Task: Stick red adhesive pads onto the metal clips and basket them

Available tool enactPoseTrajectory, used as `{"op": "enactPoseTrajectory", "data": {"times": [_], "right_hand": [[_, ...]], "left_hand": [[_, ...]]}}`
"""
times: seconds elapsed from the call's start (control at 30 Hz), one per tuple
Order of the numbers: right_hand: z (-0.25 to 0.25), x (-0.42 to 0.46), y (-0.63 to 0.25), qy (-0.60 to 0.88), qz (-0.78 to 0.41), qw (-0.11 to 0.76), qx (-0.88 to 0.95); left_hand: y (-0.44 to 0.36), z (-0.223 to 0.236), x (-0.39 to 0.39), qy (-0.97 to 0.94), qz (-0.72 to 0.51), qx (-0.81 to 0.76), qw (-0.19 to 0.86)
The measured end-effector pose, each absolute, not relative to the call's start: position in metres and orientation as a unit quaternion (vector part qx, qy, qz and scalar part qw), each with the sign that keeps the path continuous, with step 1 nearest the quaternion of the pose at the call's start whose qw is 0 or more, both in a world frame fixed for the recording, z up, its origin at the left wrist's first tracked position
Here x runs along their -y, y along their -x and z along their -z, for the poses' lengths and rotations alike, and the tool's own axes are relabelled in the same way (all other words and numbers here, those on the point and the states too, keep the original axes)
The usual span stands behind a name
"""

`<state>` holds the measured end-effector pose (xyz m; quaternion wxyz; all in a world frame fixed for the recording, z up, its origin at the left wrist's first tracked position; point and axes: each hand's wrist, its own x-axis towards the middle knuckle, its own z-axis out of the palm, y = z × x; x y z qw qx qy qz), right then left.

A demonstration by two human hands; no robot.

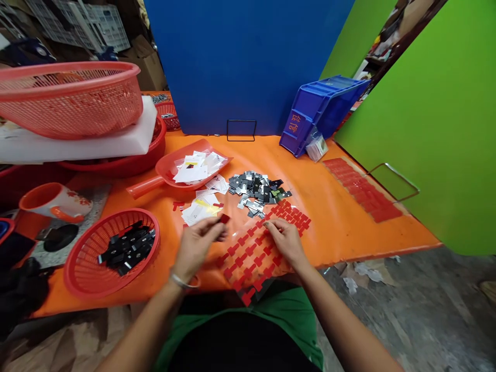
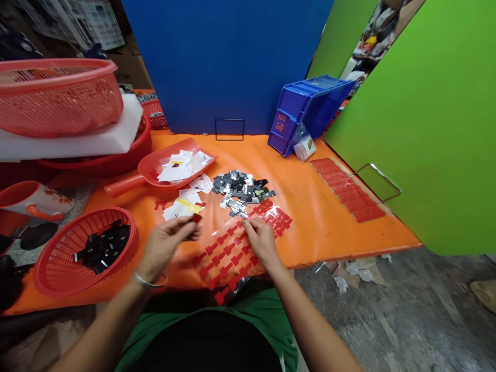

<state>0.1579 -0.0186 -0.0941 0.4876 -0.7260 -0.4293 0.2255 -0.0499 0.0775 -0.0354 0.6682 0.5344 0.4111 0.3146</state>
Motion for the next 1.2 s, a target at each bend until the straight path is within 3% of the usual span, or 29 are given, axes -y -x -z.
{"op": "enactPoseTrajectory", "data": {"times": [0.13,0.27,0.37,0.5,0.67,0.83,0.97,1.2], "right_hand": [[0.104,-0.007,-0.175,0.764,-0.06,0.376,0.52],[0.112,-0.029,-0.181,0.79,-0.005,0.274,0.549],[0.113,-0.038,-0.181,0.797,-0.006,0.224,0.56],[0.11,-0.041,-0.18,0.783,0.002,0.217,0.583],[0.094,-0.034,-0.172,0.756,-0.045,0.352,0.551],[0.066,-0.011,-0.147,0.681,-0.197,0.328,0.624],[0.058,0.015,-0.125,0.634,-0.236,0.305,0.671],[0.088,0.045,-0.164,0.757,-0.191,0.432,0.451]], "left_hand": [[0.128,0.025,-0.128,-0.575,-0.406,-0.547,0.453],[0.185,0.028,-0.152,-0.659,-0.3,-0.676,0.134],[0.189,0.033,-0.146,-0.694,-0.328,-0.64,0.043],[0.152,0.044,-0.125,-0.734,-0.364,-0.552,0.158],[0.088,0.059,-0.096,-0.763,-0.336,-0.442,0.331],[0.047,0.062,-0.073,-0.813,-0.325,-0.362,0.319],[0.034,0.065,-0.063,-0.851,-0.196,-0.317,0.37],[0.022,0.085,-0.054,-0.686,-0.152,-0.394,0.593]]}}
